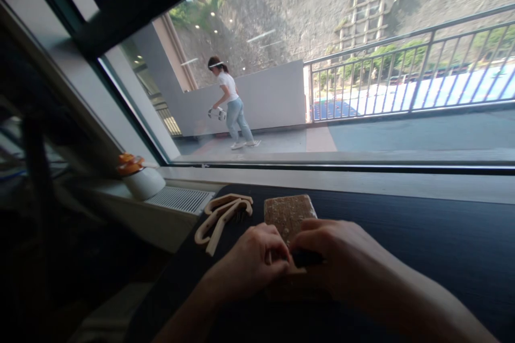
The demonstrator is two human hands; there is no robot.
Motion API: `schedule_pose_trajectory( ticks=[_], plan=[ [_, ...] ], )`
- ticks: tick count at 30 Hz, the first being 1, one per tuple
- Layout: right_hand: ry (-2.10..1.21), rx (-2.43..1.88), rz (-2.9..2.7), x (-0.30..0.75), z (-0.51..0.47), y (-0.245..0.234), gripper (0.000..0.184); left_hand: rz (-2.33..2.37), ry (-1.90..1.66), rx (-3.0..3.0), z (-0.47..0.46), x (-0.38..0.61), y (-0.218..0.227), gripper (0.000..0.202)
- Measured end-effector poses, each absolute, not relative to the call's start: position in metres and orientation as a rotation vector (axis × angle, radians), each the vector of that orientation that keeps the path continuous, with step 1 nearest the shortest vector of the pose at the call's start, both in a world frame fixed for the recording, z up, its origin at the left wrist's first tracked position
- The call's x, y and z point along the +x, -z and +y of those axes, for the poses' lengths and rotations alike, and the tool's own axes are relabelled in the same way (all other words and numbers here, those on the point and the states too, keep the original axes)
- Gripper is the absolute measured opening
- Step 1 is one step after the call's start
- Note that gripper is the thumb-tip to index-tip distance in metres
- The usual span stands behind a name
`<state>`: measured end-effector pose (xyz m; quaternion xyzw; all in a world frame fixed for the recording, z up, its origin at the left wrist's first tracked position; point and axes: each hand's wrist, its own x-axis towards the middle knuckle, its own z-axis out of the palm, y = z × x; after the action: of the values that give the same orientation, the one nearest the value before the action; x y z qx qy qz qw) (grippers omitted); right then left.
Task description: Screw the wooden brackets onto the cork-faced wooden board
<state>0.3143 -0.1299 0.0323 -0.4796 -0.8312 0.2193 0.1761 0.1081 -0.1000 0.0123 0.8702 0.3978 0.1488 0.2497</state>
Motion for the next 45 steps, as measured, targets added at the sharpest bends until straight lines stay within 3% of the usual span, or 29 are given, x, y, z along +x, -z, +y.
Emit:
schedule_pose_trajectory(
  ticks=[9, 16, 20, 23, 30, 45],
  plan=[
    [-0.479, -1.395, -2.548, 0.287, -0.125, -0.019, 0.018, 1.102, -0.322, 2.444, -0.099, 0.107, -0.014, 0.017],
    [-0.487, -1.425, -2.485, 0.288, -0.123, -0.013, 0.028, 1.065, -0.31, 2.425, -0.099, 0.103, -0.016, 0.008],
    [-0.488, -1.492, -2.468, 0.287, -0.124, -0.012, 0.02, 0.915, -0.306, 2.236, -0.096, 0.084, -0.026, 0.047],
    [-0.477, -1.472, -2.488, 0.285, -0.125, -0.016, 0.014, 0.872, -0.288, 2.174, -0.092, 0.072, -0.031, 0.06],
    [-0.479, -1.42, -2.508, 0.279, -0.123, -0.017, 0.01, 0.855, -0.226, 2.184, -0.086, 0.073, -0.016, 0.035],
    [-0.515, -1.471, -2.473, 0.282, -0.122, -0.008, 0.008, 0.761, -0.239, 2.083, -0.084, 0.062, -0.031, 0.052]
  ],
)
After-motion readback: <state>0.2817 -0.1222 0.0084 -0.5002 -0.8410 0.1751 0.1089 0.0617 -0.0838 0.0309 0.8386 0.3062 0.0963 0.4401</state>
